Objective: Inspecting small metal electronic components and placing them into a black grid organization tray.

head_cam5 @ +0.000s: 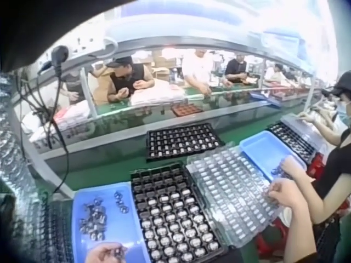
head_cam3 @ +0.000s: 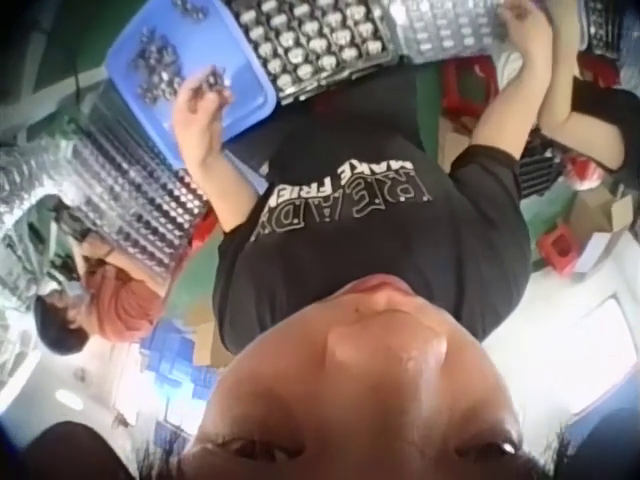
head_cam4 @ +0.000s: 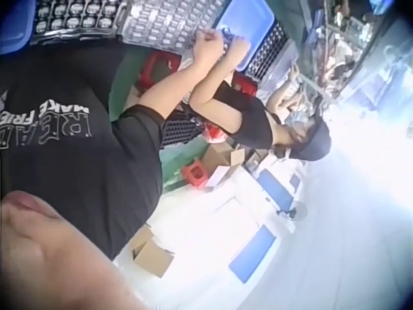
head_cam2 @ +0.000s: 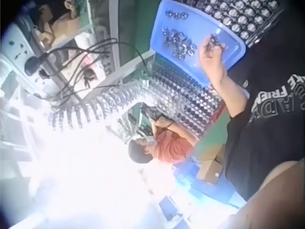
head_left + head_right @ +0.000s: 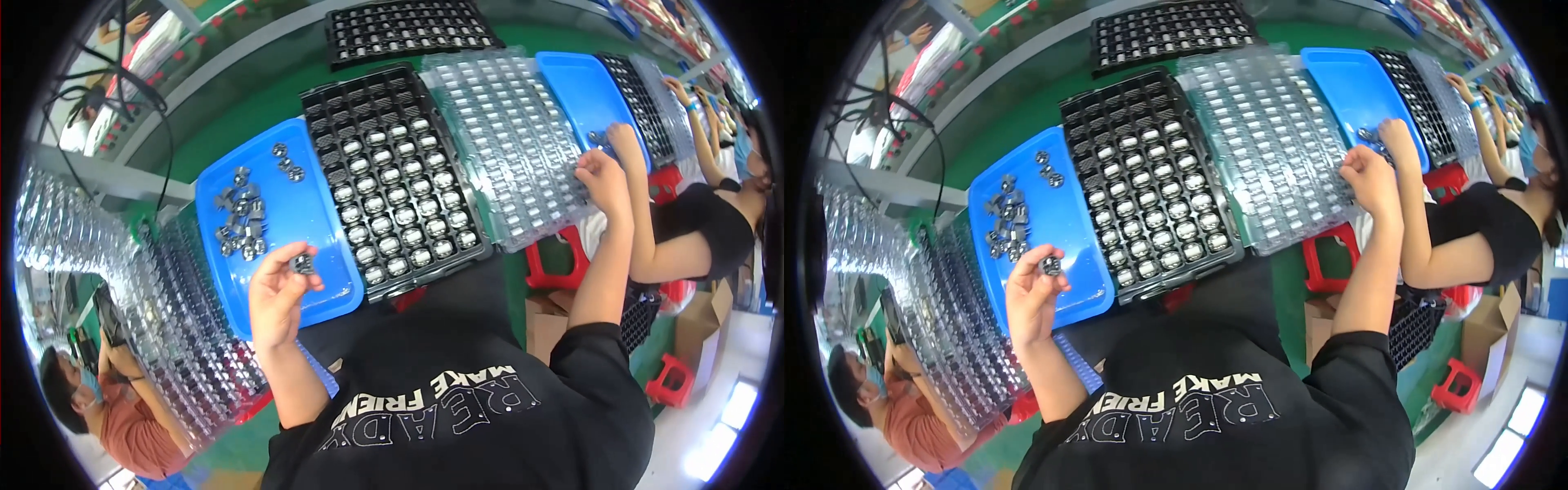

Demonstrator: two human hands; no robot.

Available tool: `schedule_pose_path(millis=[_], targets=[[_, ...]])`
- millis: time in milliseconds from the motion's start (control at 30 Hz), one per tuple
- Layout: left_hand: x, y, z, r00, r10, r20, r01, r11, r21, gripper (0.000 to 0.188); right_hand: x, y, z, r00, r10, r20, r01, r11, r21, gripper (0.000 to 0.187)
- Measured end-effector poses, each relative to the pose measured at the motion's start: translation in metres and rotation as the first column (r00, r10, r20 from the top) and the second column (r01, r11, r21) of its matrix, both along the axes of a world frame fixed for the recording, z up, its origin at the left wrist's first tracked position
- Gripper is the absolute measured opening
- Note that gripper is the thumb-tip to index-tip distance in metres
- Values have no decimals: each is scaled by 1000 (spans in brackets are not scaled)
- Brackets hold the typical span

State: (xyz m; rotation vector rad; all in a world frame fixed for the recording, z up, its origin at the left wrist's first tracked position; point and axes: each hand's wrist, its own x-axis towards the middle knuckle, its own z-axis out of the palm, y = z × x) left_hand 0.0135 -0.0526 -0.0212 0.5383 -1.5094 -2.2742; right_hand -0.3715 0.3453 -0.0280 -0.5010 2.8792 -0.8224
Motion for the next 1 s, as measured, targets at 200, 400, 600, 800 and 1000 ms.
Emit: schedule_pose_path(millis=[200, 400, 600, 800, 1000], targets=[[-6, 14, 12, 993, 47, -107, -31, 988, 153, 44, -14, 24, -36, 965, 159, -206, -173, 984, -50, 14], [-15, 18, 29, 978, 29, -206, 29, 961, 276, 42, -13, 15, -17, 945, 151, -289, -91, 974, 210, 17], [-14, 36, 37, 973, 19, -230, 8, 993, 114, 44, 116, -127, 27, 961, 267, -75, -225, 590, -775, 16], [-14, 52, 48, 949, 62, -309, -58, 998, 23, 40, 228, -223, 84, 744, 591, -310, -580, 342, -739, 24], [-6, 55, 59, 930, 128, -345, -147, 989, -28, 37, 241, -234, 94, 654, 613, -442, -709, 296, -640, 27]])
